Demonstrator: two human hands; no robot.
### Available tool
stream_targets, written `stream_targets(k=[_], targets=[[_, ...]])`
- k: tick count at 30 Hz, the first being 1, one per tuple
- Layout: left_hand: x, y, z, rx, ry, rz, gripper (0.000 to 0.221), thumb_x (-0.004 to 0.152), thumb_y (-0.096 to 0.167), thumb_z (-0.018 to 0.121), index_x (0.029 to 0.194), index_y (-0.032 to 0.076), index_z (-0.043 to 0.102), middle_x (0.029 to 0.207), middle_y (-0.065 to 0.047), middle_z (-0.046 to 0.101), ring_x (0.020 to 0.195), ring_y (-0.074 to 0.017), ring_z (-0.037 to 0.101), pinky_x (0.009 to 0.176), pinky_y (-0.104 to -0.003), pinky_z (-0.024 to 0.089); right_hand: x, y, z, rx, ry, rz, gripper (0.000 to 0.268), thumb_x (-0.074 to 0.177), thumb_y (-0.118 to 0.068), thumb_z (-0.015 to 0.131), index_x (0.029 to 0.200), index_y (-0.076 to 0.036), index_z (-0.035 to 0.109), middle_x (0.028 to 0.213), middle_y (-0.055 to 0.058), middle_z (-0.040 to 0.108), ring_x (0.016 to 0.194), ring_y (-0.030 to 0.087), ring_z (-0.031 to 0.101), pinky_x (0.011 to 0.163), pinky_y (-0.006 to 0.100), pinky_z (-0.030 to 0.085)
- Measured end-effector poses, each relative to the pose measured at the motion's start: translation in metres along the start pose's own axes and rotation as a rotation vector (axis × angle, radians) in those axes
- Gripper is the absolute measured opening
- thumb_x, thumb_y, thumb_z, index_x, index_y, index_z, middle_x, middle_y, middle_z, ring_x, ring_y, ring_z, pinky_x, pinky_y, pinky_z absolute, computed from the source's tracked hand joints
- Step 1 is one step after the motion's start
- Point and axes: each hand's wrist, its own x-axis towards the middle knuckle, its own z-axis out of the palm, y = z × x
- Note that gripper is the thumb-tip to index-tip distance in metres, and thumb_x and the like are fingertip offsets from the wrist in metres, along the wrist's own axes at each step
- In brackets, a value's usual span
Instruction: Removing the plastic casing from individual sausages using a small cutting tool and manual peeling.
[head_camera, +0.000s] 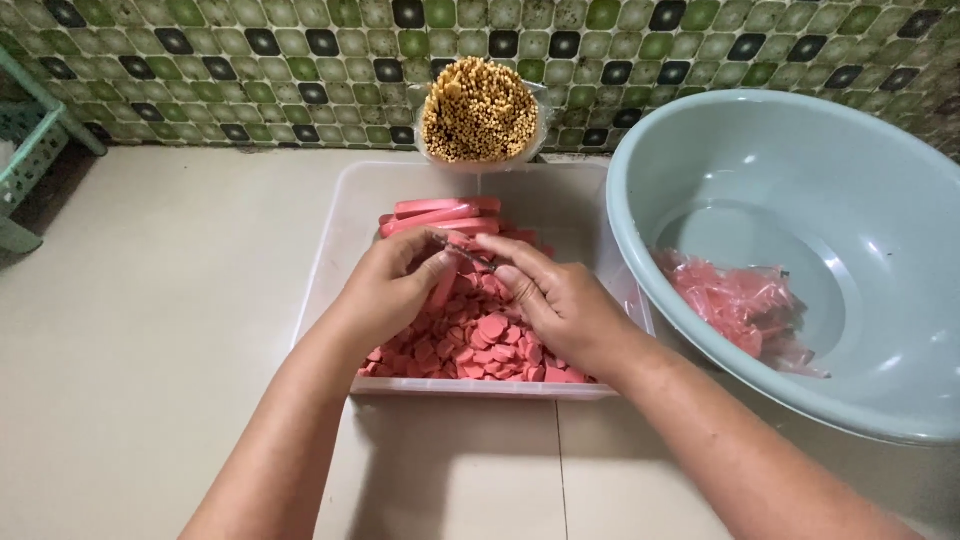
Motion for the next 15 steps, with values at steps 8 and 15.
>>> stream_targets(k=[8, 15], targets=[[0.000, -0.006, 0.001, -0.004, -0.028, 0.006, 0.031, 0.098, 0.007, 0.050, 0.120, 0.001, 0.070, 0.106, -0.018, 0.076, 0.106, -0.0266, 0.069, 0.099, -0.044, 0.051, -0.004, -0.009, -0.004, 0.040, 0.018, -0.054, 0.042, 0.103, -0.027, 0.050, 0.143, -0.018, 0.058, 0.102, 0.020, 0.078, 0.096, 0.042, 0.074, 0.087, 0.051, 0.056], [-0.007, 0.008, 0.018, -0.003, 0.003, -0.142, 0.032, 0.096, 0.015, 0.049, 0.114, 0.009, 0.075, 0.078, -0.004, 0.065, 0.081, -0.0175, 0.060, 0.081, -0.032, 0.050, -0.003, 0.000, -0.005, 0.037, 0.024, -0.050, 0.040, 0.103, -0.027, 0.050, 0.141, -0.020, 0.060, 0.120, 0.012, 0.076, 0.113, 0.036, 0.069, 0.097, 0.049, 0.053]])
